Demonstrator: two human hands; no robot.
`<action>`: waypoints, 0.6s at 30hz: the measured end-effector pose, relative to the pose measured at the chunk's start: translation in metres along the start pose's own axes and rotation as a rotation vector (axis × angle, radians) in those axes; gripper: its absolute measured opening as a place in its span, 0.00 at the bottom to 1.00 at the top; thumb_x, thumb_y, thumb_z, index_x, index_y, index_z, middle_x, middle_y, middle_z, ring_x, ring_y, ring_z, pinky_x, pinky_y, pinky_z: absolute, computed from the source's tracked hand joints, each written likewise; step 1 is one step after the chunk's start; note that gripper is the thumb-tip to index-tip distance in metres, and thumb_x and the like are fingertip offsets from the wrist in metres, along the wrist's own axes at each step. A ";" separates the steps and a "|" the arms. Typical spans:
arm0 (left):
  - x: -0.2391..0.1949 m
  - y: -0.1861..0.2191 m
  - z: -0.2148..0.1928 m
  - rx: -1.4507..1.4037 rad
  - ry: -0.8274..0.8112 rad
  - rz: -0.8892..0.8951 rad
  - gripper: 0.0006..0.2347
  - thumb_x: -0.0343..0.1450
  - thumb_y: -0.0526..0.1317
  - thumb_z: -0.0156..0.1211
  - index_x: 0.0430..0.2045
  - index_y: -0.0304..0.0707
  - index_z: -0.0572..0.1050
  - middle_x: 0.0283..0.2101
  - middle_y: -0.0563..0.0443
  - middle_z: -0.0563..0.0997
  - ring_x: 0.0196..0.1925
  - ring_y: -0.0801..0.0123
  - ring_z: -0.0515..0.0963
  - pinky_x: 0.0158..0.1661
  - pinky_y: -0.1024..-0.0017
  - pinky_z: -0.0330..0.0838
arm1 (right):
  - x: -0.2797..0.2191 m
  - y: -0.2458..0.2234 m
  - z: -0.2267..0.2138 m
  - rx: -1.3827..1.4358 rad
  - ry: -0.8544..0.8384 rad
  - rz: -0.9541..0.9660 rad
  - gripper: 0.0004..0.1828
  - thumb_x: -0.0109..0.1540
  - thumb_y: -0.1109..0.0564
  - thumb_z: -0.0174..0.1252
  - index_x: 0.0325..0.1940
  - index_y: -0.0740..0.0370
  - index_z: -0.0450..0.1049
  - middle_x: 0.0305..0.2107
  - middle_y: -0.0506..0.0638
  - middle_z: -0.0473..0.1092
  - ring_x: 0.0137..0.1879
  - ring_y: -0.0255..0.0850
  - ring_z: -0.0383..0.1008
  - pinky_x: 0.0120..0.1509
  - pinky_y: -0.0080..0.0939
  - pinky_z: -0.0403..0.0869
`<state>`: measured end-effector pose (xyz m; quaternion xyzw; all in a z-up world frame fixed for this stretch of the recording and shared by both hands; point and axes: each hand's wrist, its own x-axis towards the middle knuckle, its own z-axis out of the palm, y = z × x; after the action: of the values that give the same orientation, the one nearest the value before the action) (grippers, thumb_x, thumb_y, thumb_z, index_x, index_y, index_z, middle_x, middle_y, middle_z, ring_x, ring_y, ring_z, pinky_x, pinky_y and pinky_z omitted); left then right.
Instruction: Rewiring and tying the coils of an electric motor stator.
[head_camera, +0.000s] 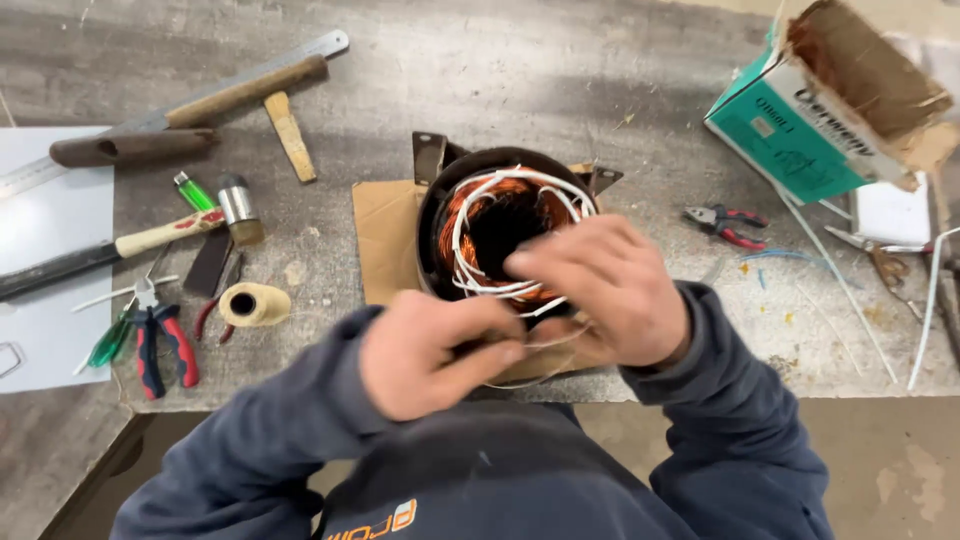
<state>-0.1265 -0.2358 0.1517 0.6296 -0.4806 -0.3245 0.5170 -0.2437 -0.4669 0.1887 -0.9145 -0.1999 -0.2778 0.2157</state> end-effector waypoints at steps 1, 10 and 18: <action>0.000 -0.004 0.012 -0.050 -0.012 0.026 0.04 0.72 0.36 0.65 0.36 0.37 0.80 0.26 0.50 0.82 0.26 0.70 0.83 0.30 0.74 0.76 | -0.016 0.007 -0.002 0.100 -0.124 0.010 0.22 0.58 0.47 0.66 0.46 0.68 0.76 0.37 0.58 0.74 0.42 0.55 0.77 0.49 0.49 0.74; 0.005 -0.083 0.103 -0.197 -0.358 0.111 0.08 0.72 0.36 0.61 0.43 0.39 0.78 0.37 0.49 0.83 0.36 0.59 0.84 0.38 0.68 0.78 | -0.296 0.039 -0.122 0.819 0.423 0.742 0.18 0.64 0.48 0.57 0.30 0.67 0.72 0.17 0.50 0.64 0.20 0.34 0.58 0.26 0.37 0.55; 0.070 -0.119 0.205 0.096 -0.163 0.347 0.06 0.70 0.32 0.59 0.39 0.38 0.75 0.42 0.47 0.77 0.52 0.52 0.75 0.53 0.60 0.70 | -0.433 0.052 -0.150 0.684 0.933 0.738 0.15 0.68 0.48 0.47 0.31 0.58 0.66 0.21 0.50 0.60 0.18 0.41 0.54 0.25 0.46 0.55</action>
<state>-0.2569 -0.3707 -0.0085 0.5330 -0.6371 -0.2568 0.4940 -0.6136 -0.6920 0.0298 -0.5881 0.1619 -0.4722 0.6364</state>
